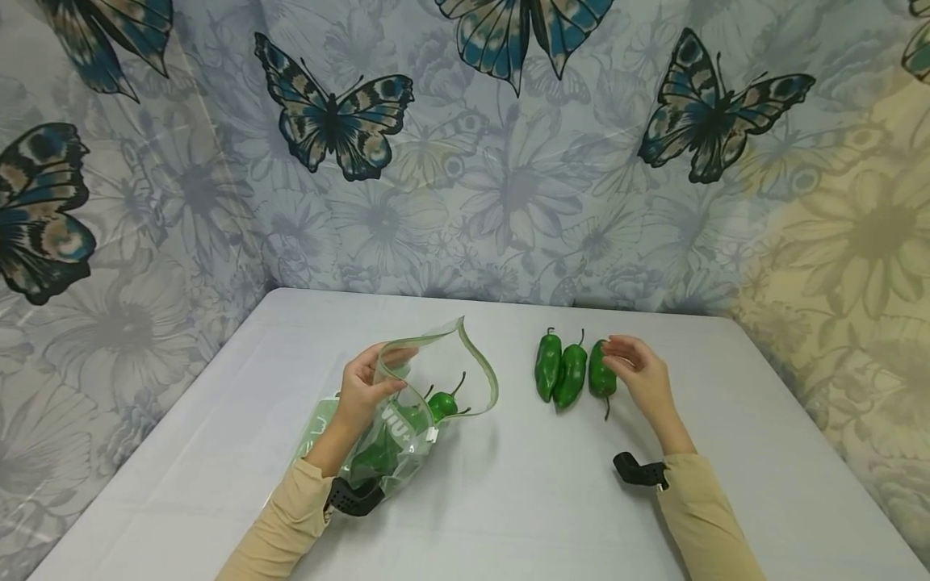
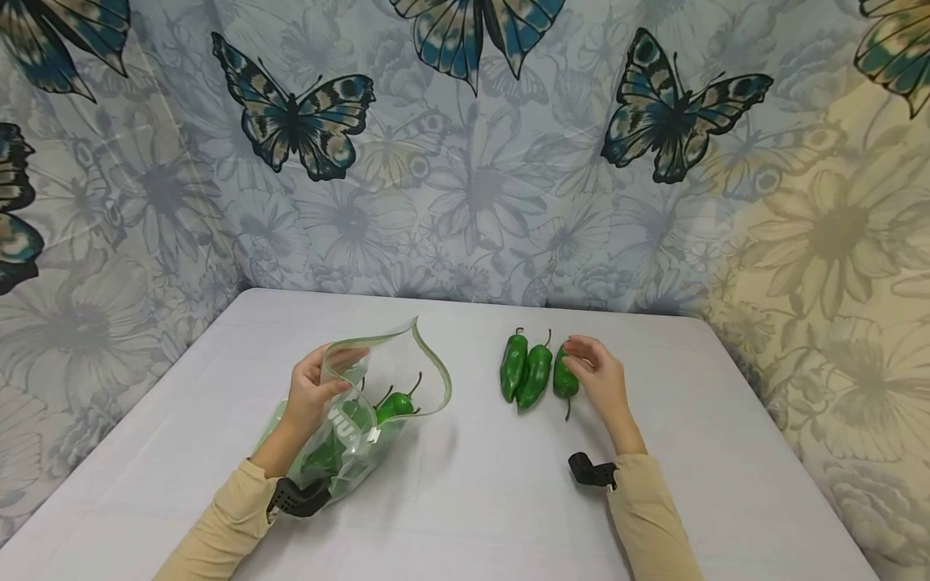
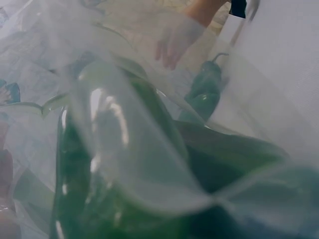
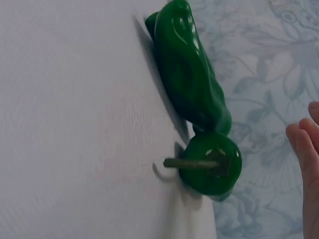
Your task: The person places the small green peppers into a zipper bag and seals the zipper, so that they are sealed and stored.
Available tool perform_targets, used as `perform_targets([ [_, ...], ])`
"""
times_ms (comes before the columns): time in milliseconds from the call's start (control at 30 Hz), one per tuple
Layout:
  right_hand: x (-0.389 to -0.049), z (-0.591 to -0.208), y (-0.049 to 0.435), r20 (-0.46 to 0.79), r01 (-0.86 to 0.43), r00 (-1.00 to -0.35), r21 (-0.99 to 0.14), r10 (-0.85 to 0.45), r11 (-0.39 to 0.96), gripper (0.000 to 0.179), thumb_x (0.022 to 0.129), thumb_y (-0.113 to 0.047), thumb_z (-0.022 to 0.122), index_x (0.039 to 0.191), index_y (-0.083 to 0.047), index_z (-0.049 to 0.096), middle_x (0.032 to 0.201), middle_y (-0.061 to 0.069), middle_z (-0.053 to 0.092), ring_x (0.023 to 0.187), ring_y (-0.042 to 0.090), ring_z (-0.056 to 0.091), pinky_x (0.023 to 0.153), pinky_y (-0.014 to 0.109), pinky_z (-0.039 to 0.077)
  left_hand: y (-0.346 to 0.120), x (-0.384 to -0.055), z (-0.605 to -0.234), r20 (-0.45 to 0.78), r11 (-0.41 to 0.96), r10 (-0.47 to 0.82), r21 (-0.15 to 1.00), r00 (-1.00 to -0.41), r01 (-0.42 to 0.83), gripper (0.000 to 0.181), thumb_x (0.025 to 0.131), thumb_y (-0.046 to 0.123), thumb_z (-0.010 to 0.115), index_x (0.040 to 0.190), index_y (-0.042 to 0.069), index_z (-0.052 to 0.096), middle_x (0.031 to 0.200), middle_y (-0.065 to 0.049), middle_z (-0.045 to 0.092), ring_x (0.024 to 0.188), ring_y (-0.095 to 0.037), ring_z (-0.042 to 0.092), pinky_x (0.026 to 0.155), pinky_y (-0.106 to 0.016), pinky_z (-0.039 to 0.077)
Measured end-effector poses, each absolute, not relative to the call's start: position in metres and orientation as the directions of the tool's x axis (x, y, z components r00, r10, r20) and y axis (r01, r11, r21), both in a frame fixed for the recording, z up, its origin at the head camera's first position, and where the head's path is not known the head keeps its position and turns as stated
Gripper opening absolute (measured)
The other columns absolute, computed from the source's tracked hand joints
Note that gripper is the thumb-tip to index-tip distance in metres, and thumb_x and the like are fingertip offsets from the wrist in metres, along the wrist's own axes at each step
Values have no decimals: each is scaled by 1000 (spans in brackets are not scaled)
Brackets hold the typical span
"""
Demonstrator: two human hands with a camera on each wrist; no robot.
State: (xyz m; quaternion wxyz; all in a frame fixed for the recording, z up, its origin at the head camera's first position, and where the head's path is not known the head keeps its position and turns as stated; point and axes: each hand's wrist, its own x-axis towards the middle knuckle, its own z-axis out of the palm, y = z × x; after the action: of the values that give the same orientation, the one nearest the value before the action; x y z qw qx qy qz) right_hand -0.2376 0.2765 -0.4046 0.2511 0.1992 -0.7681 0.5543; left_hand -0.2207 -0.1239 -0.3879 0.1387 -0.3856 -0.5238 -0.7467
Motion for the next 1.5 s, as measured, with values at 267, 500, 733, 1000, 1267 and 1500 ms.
perform_targets([
  [267,-236,-405,279,587,-548,-810,-755,-1,360,27,78,18,56,105,17,53,100,34,53,94,8,56,80,19,43,-123,-220,-388,722,-415,199,674,-662,611,43,75,16,72,114,5,59,108,-4,62,105,-19,53,86,-29,35],
  [500,-246,-425,291,573,-531,-820,-752,-12,391,23,80,11,59,104,14,56,103,29,55,97,10,55,82,17,41,-122,-220,-388,726,-416,199,670,-658,615,43,75,16,72,114,5,58,109,-4,61,105,-19,53,85,-29,34],
  [733,-249,-433,298,561,-526,-826,-735,-52,428,26,81,11,58,107,12,57,111,26,54,100,-3,49,83,18,41,-122,-221,-388,729,-425,209,668,-651,611,42,76,13,71,115,3,58,109,-6,61,105,-20,53,82,-29,36],
  [1000,-252,-436,303,479,-480,-858,-621,-185,620,39,77,25,46,109,8,60,119,22,51,114,27,46,88,18,37,-122,-221,-389,725,-411,204,673,-658,615,43,76,16,72,115,4,58,109,-5,61,105,-20,53,84,-28,35],
  [1267,-253,-434,304,403,-493,-862,-533,-306,687,45,71,27,45,109,9,59,119,25,50,114,42,40,83,48,39,-123,-222,-390,726,-412,201,671,-657,616,43,76,14,72,115,4,58,109,-5,61,105,-20,54,92,-31,35],
  [1500,-251,-436,305,396,-500,-860,-534,-320,682,47,67,27,54,112,12,56,120,27,48,112,45,40,84,48,38,-122,-221,-389,724,-419,208,673,-657,609,43,76,14,72,114,3,58,109,-5,61,105,-20,54,93,-32,34],
])
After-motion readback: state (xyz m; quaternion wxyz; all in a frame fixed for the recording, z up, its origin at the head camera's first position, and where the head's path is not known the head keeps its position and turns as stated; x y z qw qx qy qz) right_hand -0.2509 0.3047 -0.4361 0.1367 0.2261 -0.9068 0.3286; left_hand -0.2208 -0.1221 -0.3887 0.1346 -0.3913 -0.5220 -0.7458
